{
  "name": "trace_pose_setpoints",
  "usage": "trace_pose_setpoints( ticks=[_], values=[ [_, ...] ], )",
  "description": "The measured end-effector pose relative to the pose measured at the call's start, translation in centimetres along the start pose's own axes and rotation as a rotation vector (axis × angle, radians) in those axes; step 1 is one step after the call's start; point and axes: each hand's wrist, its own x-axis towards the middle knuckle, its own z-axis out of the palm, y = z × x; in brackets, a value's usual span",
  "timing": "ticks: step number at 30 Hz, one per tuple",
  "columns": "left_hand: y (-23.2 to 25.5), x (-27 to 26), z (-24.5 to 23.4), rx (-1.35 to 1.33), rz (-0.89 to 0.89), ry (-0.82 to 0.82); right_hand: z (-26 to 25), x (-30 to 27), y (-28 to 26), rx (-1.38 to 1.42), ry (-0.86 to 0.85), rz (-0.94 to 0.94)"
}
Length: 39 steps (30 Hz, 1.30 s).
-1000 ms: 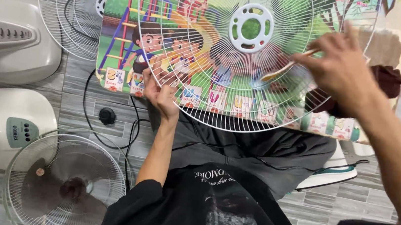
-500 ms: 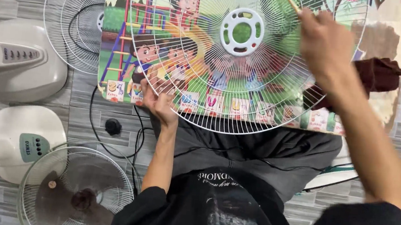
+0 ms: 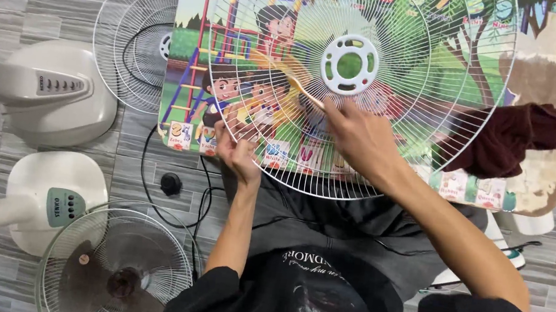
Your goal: Cleaning a fan grill using a toothbrush and a cloth
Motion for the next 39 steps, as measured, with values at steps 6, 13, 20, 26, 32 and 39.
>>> trace_pose_setpoints(
  ticks=[6, 13, 20, 26, 32, 39],
  values=[
    [0.8, 0.1, 0.2, 0.002, 0.011, 0.002, -4.7, -8.0, 7.0, -0.327, 0.14, 0.1],
    [1.1, 0.0, 0.2, -0.055, 0.044, -0.013, -1.8, -1.5, 11.9, -0.53, 0.399, 0.271],
    [-0.7, 0.5, -0.5, 0.005, 0.045, -0.037, 1.6, 8.3, 3.2, -0.079, 0.353, 0.219],
    [0.9, -0.1, -0.3, -0.045, 0.028, -0.021, 2.4, 4.3, -2.0, -0.06, 0.18, 0.013],
    [1.6, 0.0, -0.3, -0.044, 0.034, -0.052, 3.0, 6.9, 2.4, -0.291, 0.345, -0.103],
    [3.1, -0.3, -0.4, 0.184, 0.101, -0.197, -0.2, 5.6, 9.5, -0.337, 0.322, 0.215]
  ],
)
